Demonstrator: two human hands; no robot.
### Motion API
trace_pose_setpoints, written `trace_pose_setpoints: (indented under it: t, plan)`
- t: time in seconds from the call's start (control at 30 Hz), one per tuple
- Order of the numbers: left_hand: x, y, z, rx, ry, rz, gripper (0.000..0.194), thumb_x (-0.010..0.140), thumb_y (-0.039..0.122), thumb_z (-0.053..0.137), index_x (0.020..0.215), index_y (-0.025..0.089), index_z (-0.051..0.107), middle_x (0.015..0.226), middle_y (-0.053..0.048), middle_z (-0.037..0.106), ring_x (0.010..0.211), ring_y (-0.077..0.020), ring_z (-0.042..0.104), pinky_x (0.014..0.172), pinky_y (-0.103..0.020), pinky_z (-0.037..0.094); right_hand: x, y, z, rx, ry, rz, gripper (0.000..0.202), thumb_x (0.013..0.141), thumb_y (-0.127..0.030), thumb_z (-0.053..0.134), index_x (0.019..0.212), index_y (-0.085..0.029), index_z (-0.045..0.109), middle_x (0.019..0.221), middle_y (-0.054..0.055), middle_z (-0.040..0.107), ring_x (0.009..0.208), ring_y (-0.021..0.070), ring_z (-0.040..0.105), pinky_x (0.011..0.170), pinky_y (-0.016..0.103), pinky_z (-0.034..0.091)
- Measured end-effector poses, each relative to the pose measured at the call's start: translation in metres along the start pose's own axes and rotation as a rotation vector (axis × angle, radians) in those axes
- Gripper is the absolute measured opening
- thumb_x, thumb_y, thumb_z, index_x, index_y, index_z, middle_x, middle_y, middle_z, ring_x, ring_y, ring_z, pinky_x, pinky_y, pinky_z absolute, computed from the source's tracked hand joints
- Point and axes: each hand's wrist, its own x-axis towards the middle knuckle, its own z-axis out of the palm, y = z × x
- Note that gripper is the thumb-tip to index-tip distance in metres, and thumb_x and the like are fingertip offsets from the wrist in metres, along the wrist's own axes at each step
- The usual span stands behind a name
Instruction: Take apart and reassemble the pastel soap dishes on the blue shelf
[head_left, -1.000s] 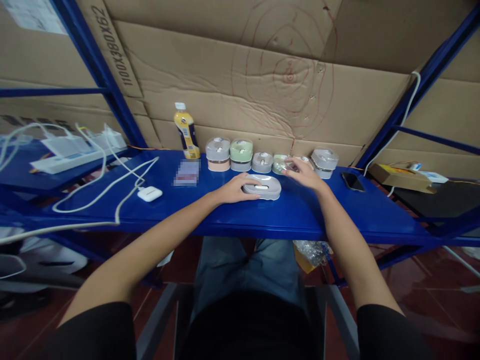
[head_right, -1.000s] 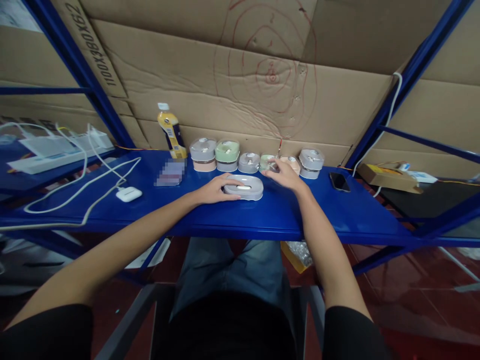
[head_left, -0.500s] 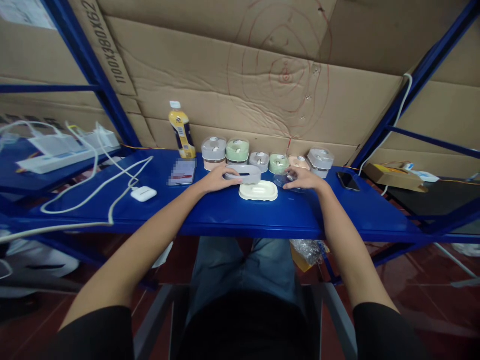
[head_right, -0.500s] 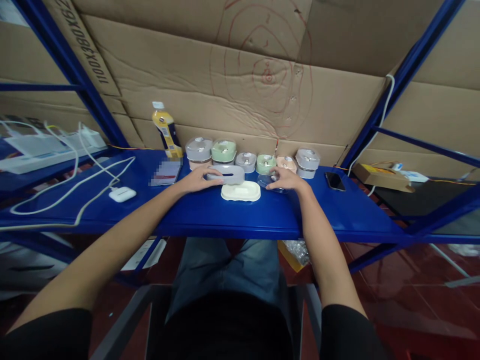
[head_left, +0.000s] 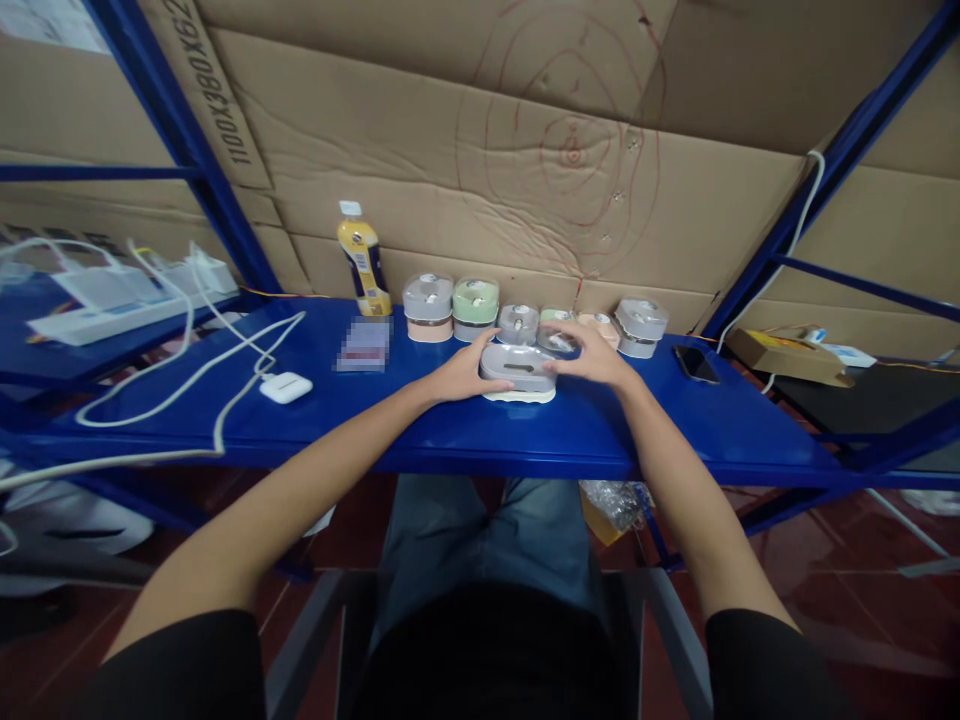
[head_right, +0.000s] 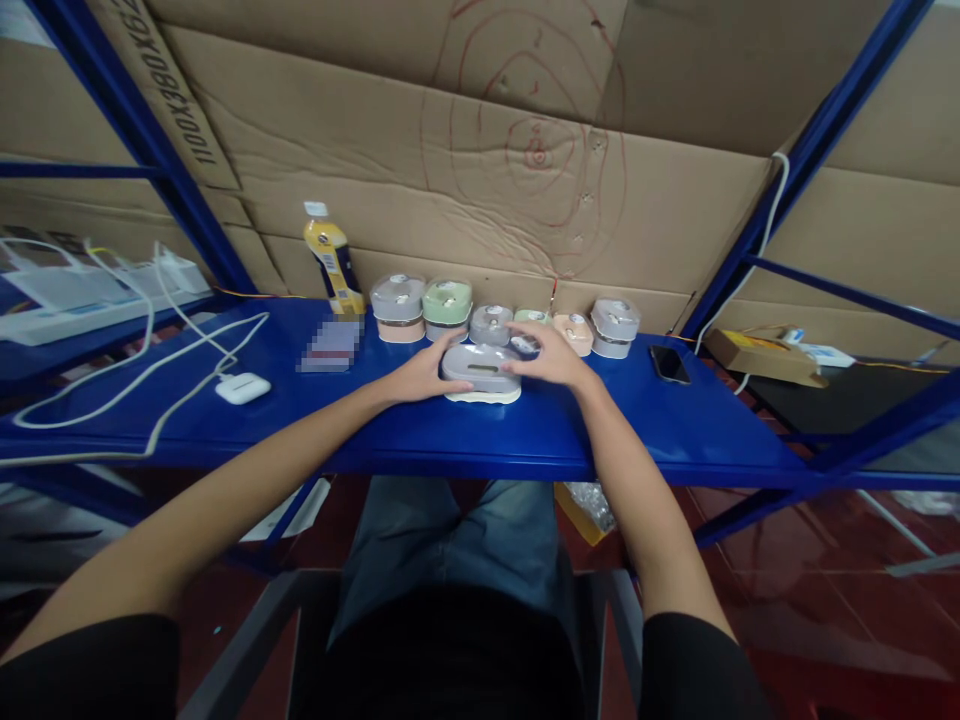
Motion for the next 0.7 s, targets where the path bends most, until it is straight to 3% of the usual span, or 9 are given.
trace_pose_setpoints:
  t: [0.23, 0.43, 0.6, 0.7]
  plan:
    - [0.003, -0.005, 0.011, 0.048, -0.001, -0.019, 0.126, 0.066, 0.062, 0.099, 0.168, 0.017, 0.039, 0.162, -0.027, 0.058, 0.151, -0.0501, 0.056, 0.125, -0.064, 0.044, 0.016, -0.011, 0.038, -0.073, -0.129, -0.085, 0.077, 0.076, -0.053, 0.092, 0.147, -0.026, 0.075, 0.146, 0.012, 0.076, 0.137, 0.0368, 0.069, 0.122, 0.057, 0.05]
    - [0.003, -0.006, 0.011, 0.06, -0.003, -0.038, 0.126, 0.065, 0.063, 0.099, 0.166, 0.017, 0.041, 0.161, -0.026, 0.059, 0.149, -0.0495, 0.058, 0.123, -0.063, 0.047, 0.015, -0.01, 0.042, -0.081, -0.148, -0.081, 0.081, 0.076, -0.055, 0.093, 0.15, -0.029, 0.072, 0.146, 0.011, 0.073, 0.137, 0.0371, 0.068, 0.122, 0.057, 0.051]
    - [0.003, -0.005, 0.009, 0.083, -0.042, -0.059, 0.11, 0.066, 0.066, 0.097, 0.154, 0.016, 0.054, 0.153, -0.022, 0.067, 0.141, -0.047, 0.065, 0.119, -0.06, 0.051, 0.011, -0.005, 0.046, -0.071, -0.144, -0.073, 0.084, 0.076, -0.061, 0.093, 0.151, -0.028, 0.072, 0.142, 0.012, 0.074, 0.133, 0.0372, 0.069, 0.12, 0.058, 0.052]
    - [0.003, -0.006, 0.007, 0.085, -0.062, -0.054, 0.102, 0.067, 0.065, 0.098, 0.148, 0.019, 0.058, 0.145, -0.019, 0.072, 0.135, -0.045, 0.069, 0.114, -0.058, 0.054, 0.006, 0.0, 0.042, -0.075, -0.195, -0.063, 0.098, 0.071, -0.061, 0.097, 0.157, -0.026, 0.066, 0.149, 0.015, 0.07, 0.138, 0.0398, 0.067, 0.122, 0.059, 0.051]
